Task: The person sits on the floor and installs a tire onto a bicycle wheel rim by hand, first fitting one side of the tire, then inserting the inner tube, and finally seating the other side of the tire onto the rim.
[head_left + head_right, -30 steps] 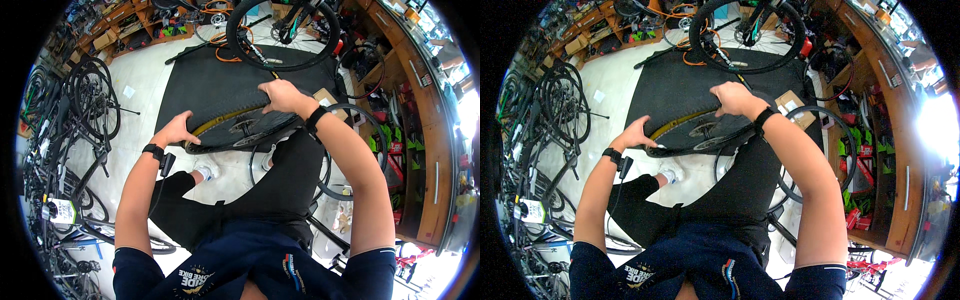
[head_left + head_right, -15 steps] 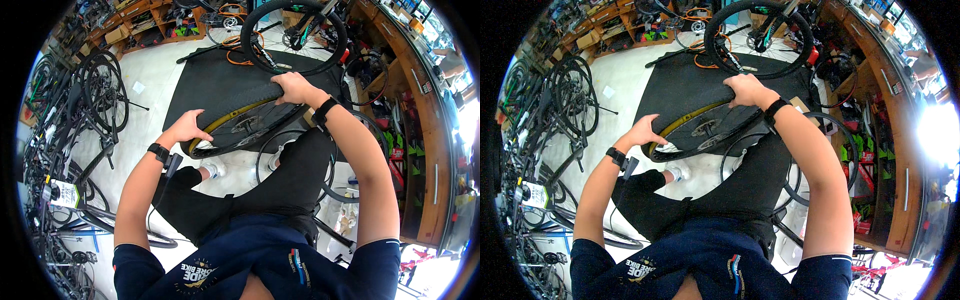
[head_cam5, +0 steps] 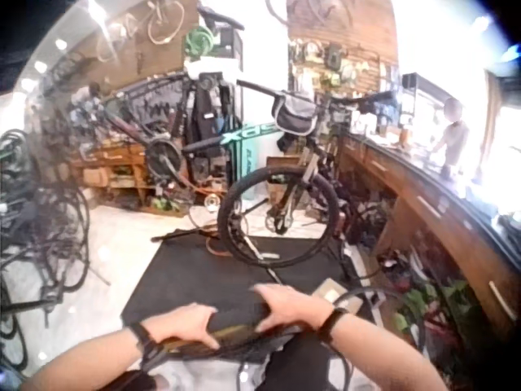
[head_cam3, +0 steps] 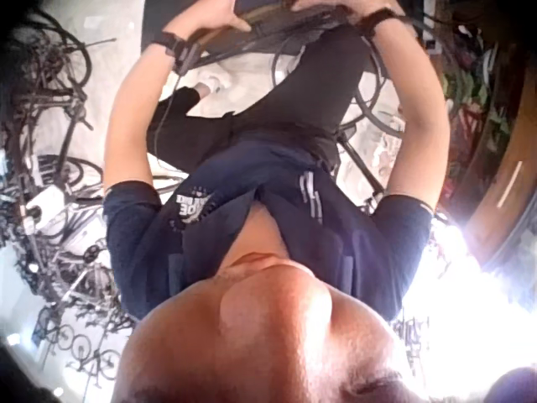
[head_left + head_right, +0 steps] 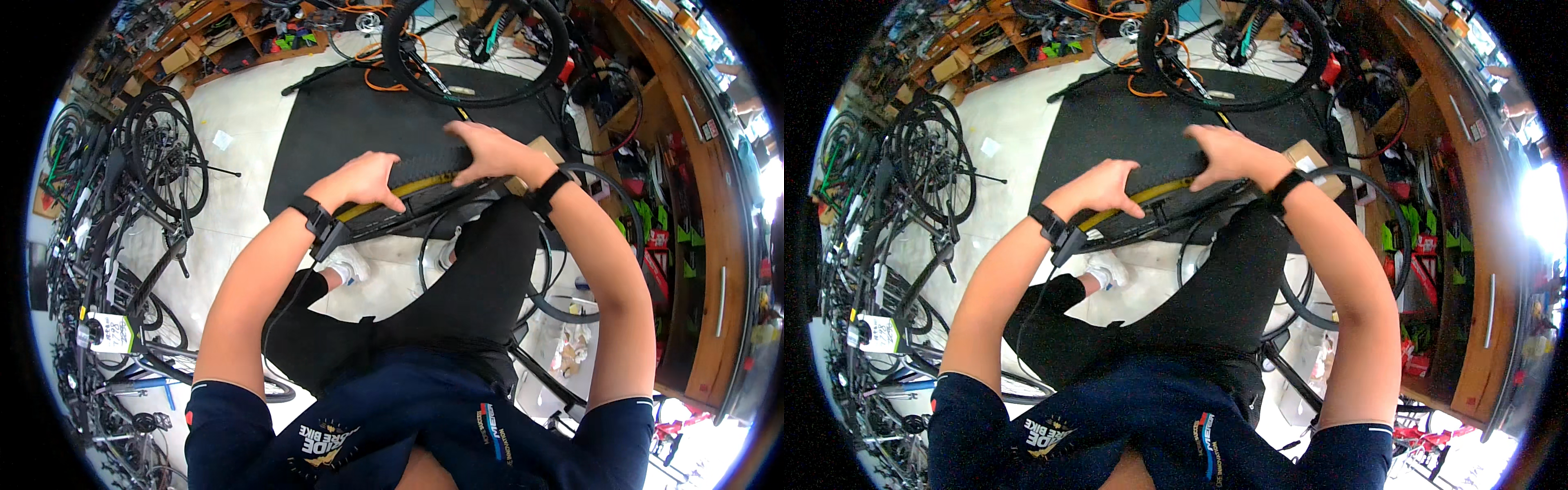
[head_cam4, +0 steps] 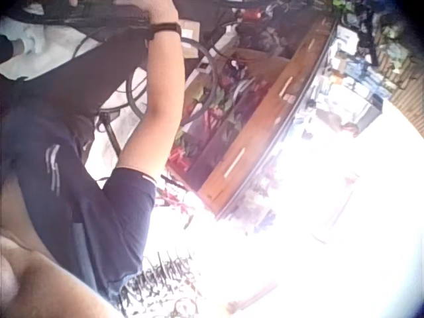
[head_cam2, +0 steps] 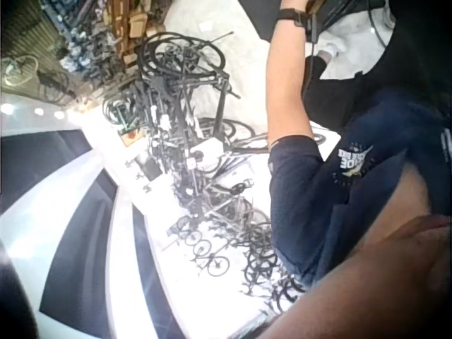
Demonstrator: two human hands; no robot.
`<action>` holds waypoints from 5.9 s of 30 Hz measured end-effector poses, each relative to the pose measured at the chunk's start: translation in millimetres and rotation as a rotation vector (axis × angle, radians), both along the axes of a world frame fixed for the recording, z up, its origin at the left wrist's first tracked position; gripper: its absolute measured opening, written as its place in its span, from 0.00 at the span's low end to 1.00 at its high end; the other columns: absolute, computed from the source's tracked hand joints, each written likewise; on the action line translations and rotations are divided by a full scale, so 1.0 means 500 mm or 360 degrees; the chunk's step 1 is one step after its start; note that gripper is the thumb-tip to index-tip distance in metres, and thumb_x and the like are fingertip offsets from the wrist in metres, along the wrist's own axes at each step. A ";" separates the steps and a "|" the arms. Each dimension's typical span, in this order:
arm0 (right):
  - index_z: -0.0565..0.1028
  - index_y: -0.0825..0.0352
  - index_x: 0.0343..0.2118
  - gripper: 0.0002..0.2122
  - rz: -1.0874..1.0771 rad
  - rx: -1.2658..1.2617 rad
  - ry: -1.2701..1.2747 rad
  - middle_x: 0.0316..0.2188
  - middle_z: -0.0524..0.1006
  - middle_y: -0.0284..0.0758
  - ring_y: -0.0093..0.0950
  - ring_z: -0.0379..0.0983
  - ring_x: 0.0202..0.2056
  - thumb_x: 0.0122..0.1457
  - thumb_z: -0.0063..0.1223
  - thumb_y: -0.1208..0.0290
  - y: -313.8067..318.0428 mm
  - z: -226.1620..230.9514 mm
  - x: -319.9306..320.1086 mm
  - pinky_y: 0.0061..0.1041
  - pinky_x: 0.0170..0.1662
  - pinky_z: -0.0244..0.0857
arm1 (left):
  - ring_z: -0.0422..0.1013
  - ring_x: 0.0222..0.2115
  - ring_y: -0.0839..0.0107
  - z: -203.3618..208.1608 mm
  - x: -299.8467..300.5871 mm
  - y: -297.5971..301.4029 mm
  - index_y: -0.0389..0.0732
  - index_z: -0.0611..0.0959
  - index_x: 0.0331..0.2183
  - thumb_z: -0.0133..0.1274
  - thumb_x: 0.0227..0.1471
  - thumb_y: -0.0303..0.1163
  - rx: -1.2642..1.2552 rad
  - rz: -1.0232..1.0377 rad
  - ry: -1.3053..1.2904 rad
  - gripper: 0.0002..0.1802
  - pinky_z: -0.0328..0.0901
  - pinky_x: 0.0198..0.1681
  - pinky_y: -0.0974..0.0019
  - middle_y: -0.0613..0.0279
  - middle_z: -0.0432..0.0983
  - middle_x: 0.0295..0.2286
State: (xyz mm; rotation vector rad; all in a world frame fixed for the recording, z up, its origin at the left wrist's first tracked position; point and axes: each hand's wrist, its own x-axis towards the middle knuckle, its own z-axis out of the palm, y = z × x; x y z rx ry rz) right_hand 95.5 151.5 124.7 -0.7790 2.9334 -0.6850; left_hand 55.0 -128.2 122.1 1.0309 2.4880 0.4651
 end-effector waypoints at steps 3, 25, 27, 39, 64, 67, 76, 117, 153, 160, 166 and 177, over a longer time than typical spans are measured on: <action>0.68 0.69 0.54 0.40 0.0125 0.0162 -0.0021 0.47 0.76 0.49 0.46 0.71 0.51 0.36 0.75 0.61 -0.066 0.027 -0.004 0.39 0.53 0.65 | 0.76 0.42 0.47 0.030 -0.011 0.036 0.25 0.77 0.47 0.75 0.27 0.41 -0.0025 -0.0044 -0.0103 0.46 0.70 0.48 0.57 0.35 0.78 0.40; 0.77 0.64 0.36 0.12 -0.0168 0.0401 0.0399 0.34 0.81 0.39 0.39 0.79 0.40 0.48 0.65 0.69 -0.161 -0.086 -0.072 0.37 0.42 0.71 | 0.78 0.35 0.48 -0.023 -0.023 0.062 0.36 0.80 0.37 0.68 0.41 0.34 -0.0233 0.0252 0.0624 0.20 0.73 0.40 0.52 0.45 0.81 0.30; 0.76 0.65 0.35 0.10 -0.0189 0.0347 0.0640 0.31 0.81 0.39 0.38 0.79 0.37 0.49 0.61 0.71 -0.157 -0.110 -0.063 0.37 0.41 0.71 | 0.78 0.33 0.48 -0.049 -0.019 0.067 0.35 0.80 0.34 0.67 0.42 0.34 -0.0210 0.0268 0.0775 0.18 0.73 0.38 0.52 0.45 0.81 0.29; 0.78 0.65 0.40 0.23 -0.0045 0.0404 0.0049 0.33 0.81 0.42 0.42 0.78 0.41 0.40 0.73 0.63 -0.132 -0.046 -0.055 0.38 0.46 0.71 | 0.75 0.45 0.50 -0.005 -0.055 -0.017 0.32 0.74 0.50 0.71 0.35 0.42 0.0170 -0.0120 -0.0033 0.42 0.68 0.50 0.57 0.40 0.78 0.42; 0.60 0.76 0.57 0.45 -0.1387 -0.0180 0.0629 0.51 0.67 0.50 0.51 0.64 0.53 0.38 0.76 0.62 -0.103 -0.153 0.030 0.45 0.56 0.61 | 0.77 0.40 0.50 -0.054 -0.005 -0.088 0.27 0.82 0.39 0.74 0.30 0.48 -0.0052 0.0415 0.0003 0.39 0.70 0.47 0.58 0.40 0.80 0.37; 0.68 0.74 0.47 0.21 -0.1513 -0.1248 -0.0179 0.44 0.72 0.44 0.44 0.69 0.48 0.55 0.59 0.67 -0.143 -0.210 0.072 0.42 0.54 0.62 | 0.78 0.36 0.48 -0.065 0.028 -0.032 0.27 0.83 0.35 0.71 0.34 0.55 0.0049 0.0415 0.0096 0.39 0.71 0.41 0.55 0.37 0.79 0.32; 0.71 0.58 0.45 0.22 -0.1460 -0.2853 -0.1190 0.40 0.70 0.28 0.26 0.65 0.42 0.67 0.35 0.43 -0.208 -0.158 0.131 0.35 0.47 0.55 | 0.78 0.33 0.46 -0.053 0.077 0.092 0.31 0.85 0.33 0.65 0.42 0.56 0.0106 0.0460 0.0015 0.33 0.72 0.40 0.54 0.40 0.80 0.29; 0.62 0.59 0.23 0.22 -0.1221 -0.2557 -0.0820 0.14 0.62 0.29 0.23 0.59 0.16 0.64 0.51 0.48 -0.180 -0.088 0.057 0.25 0.22 0.59 | 0.79 0.30 0.60 -0.011 0.014 -0.153 0.31 0.82 0.34 0.64 0.47 0.51 0.0893 0.1021 0.0173 0.29 0.70 0.35 0.60 0.49 0.81 0.28; 0.69 0.66 0.19 0.25 -0.1339 -0.1696 -0.0698 0.15 0.68 0.31 0.24 0.65 0.17 0.60 0.54 0.47 -0.127 -0.241 -0.069 0.27 0.21 0.62 | 0.74 0.47 0.46 -0.190 -0.100 -0.148 0.21 0.68 0.53 0.58 0.43 0.68 0.0424 0.1199 0.0252 0.57 0.68 0.51 0.56 0.32 0.76 0.44; 0.70 0.67 0.20 0.25 -0.1387 -0.1641 -0.0693 0.15 0.69 0.32 0.25 0.66 0.15 0.60 0.55 0.46 -0.174 -0.220 -0.081 0.27 0.21 0.61 | 0.73 0.49 0.47 -0.186 -0.122 -0.137 0.20 0.66 0.54 0.60 0.44 0.66 0.0532 0.1166 0.0172 0.58 0.67 0.53 0.57 0.32 0.74 0.47; 0.69 0.66 0.21 0.25 -0.1428 -0.1612 -0.0742 0.16 0.69 0.32 0.24 0.65 0.15 0.59 0.56 0.45 -0.182 -0.224 -0.095 0.26 0.19 0.61 | 0.74 0.47 0.47 -0.185 -0.136 -0.147 0.20 0.71 0.50 0.60 0.44 0.66 0.0654 0.1100 0.0119 0.54 0.68 0.51 0.57 0.32 0.75 0.45; 0.61 0.58 0.24 0.28 -0.1343 -0.1861 -0.1139 0.19 0.59 0.27 0.23 0.54 0.19 0.64 0.34 0.34 0.015 -0.235 -0.086 0.26 0.26 0.56 | 0.75 0.46 0.54 -0.237 -0.132 -0.265 0.22 0.72 0.51 0.61 0.46 0.63 0.0938 0.1112 0.0165 0.51 0.68 0.51 0.60 0.40 0.77 0.46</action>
